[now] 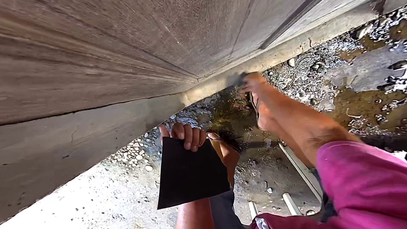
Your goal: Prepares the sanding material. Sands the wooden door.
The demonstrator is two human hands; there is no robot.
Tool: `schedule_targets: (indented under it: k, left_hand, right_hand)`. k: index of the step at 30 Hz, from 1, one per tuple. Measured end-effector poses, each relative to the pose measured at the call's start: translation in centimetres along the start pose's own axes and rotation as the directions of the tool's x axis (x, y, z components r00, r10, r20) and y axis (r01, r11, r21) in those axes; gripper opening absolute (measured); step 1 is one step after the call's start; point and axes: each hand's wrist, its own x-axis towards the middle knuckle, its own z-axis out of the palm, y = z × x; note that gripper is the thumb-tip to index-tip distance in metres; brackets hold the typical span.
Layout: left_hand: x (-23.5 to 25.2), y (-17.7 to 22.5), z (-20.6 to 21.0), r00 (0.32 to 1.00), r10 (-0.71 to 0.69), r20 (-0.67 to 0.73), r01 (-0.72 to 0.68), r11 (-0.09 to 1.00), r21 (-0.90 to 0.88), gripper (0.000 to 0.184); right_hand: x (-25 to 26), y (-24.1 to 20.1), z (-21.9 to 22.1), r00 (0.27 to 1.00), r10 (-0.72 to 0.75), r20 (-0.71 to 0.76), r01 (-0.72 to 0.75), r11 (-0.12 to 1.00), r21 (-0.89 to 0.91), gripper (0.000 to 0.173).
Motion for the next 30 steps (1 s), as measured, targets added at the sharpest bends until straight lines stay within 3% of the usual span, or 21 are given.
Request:
schedule_targets:
  k: [2, 5, 7, 9, 11, 12, 13, 14, 16, 17, 19, 21, 23, 24, 25, 26, 28, 30]
  left_hand:
    - [-0.2, -0.1, 0.5, 0.999, 0.023, -0.033, -0.023, 0.999, 0.023, 0.063]
    - [0.0, -0.4, 0.9, 0.998, 0.044, -0.038, -0.043, 0.999, 0.034, 0.064]
    - [0.1, -1.0, 0.4, 0.999, 0.045, -0.004, -0.045, 0.999, 0.012, 0.063]
    - [0.5, -2.3, -0.5, 0.998, 0.052, 0.032, -0.051, 0.998, -0.026, 0.065]
    - [1.1, -2.7, -0.8, 0.998, 0.029, 0.053, -0.026, 0.999, -0.046, 0.066]
    - [1.2, -2.5, -0.8, 0.998, 0.008, 0.058, -0.006, 0.999, -0.032, 0.066]
    - [1.3, -2.1, -0.3, 0.999, -0.005, 0.037, 0.005, 1.000, -0.009, 0.066]
    - [1.4, -1.7, 0.2, 1.000, -0.024, 0.002, 0.024, 1.000, 0.015, 0.066]
    - [1.5, -1.2, 0.5, 0.999, -0.036, -0.027, 0.037, 0.999, 0.039, 0.066]
    - [1.4, -1.3, 0.6, 0.999, -0.030, -0.027, 0.031, 0.999, 0.040, 0.065]
    - [1.5, -1.6, 0.6, 1.000, -0.018, -0.009, 0.019, 0.999, 0.051, 0.062]
    - [1.8, -1.8, 0.8, 1.000, -0.020, 0.005, 0.020, 0.998, 0.056, 0.060]
    - [1.4, -1.7, 0.8, 0.999, -0.031, -0.018, 0.032, 0.998, 0.046, 0.061]
    - [1.1, -1.6, 0.3, 0.999, -0.012, -0.035, 0.014, 0.999, 0.043, 0.063]
    - [0.5, -1.7, -0.5, 0.999, 0.019, -0.042, -0.018, 0.999, 0.042, 0.066]
    - [-0.3, -1.3, -0.7, 0.997, 0.038, -0.063, -0.034, 0.998, 0.054, 0.067]
    - [-0.4, -0.2, 0.5, 0.990, 0.028, -0.136, -0.017, 0.997, 0.081, 0.065]
    - [-0.5, 0.0, 1.1, 0.988, 0.008, -0.156, -0.001, 0.999, 0.051, 0.063]
  right_hand:
    - [3.1, -2.1, -8.1, 0.930, -0.097, -0.355, 0.100, 0.995, -0.011, 0.041]
    - [4.4, -6.4, -14.8, 0.782, -0.161, -0.602, 0.245, 0.968, 0.059, 0.036]
    - [2.8, -8.2, -12.1, 0.759, -0.204, -0.619, 0.294, 0.955, 0.047, 0.036]
    - [-0.2, -7.1, -5.8, 0.782, -0.341, -0.522, 0.291, 0.940, -0.177, 0.034]
    - [-2.4, -2.6, -1.3, 0.865, -0.493, -0.093, 0.442, 0.836, -0.325, 0.023]
    - [-2.7, -1.1, -0.2, 0.878, -0.462, 0.123, 0.473, 0.800, -0.370, 0.023]
    - [-2.3, 0.1, -0.4, 0.895, -0.394, 0.211, 0.447, 0.799, -0.403, 0.024]
    - [-1.4, 0.7, -1.7, 0.933, -0.329, 0.145, 0.359, 0.835, -0.418, 0.025]
    - [0.8, -0.4, -5.7, 0.949, -0.218, -0.226, 0.150, 0.947, -0.285, 0.031]
    - [1.7, -1.7, -7.7, 0.911, -0.140, -0.387, 0.093, 0.986, -0.137, 0.034]
    - [2.2, -5.4, -9.0, 0.821, -0.102, -0.561, 0.167, 0.984, 0.065, 0.031]
    - [0.0, -7.5, -6.5, 0.846, -0.199, -0.494, 0.271, 0.960, 0.077, 0.030]
    - [-2.5, -4.9, -4.2, 0.948, -0.276, -0.160, 0.282, 0.959, 0.017, 0.028]
    - [-2.6, -3.3, -4.1, 0.958, -0.281, -0.051, 0.279, 0.960, -0.038, 0.030]
    - [-1.5, -2.8, -5.0, 0.961, -0.272, -0.059, 0.267, 0.961, -0.078, 0.030]
    - [-0.3, -2.3, -6.6, 0.955, -0.242, -0.169, 0.227, 0.969, -0.102, 0.030]
    - [2.3, -3.4, -9.7, 0.874, -0.204, -0.440, 0.192, 0.979, -0.072, 0.034]
    - [5.2, -5.2, -12.4, 0.785, -0.171, -0.596, 0.229, 0.973, 0.022, 0.034]
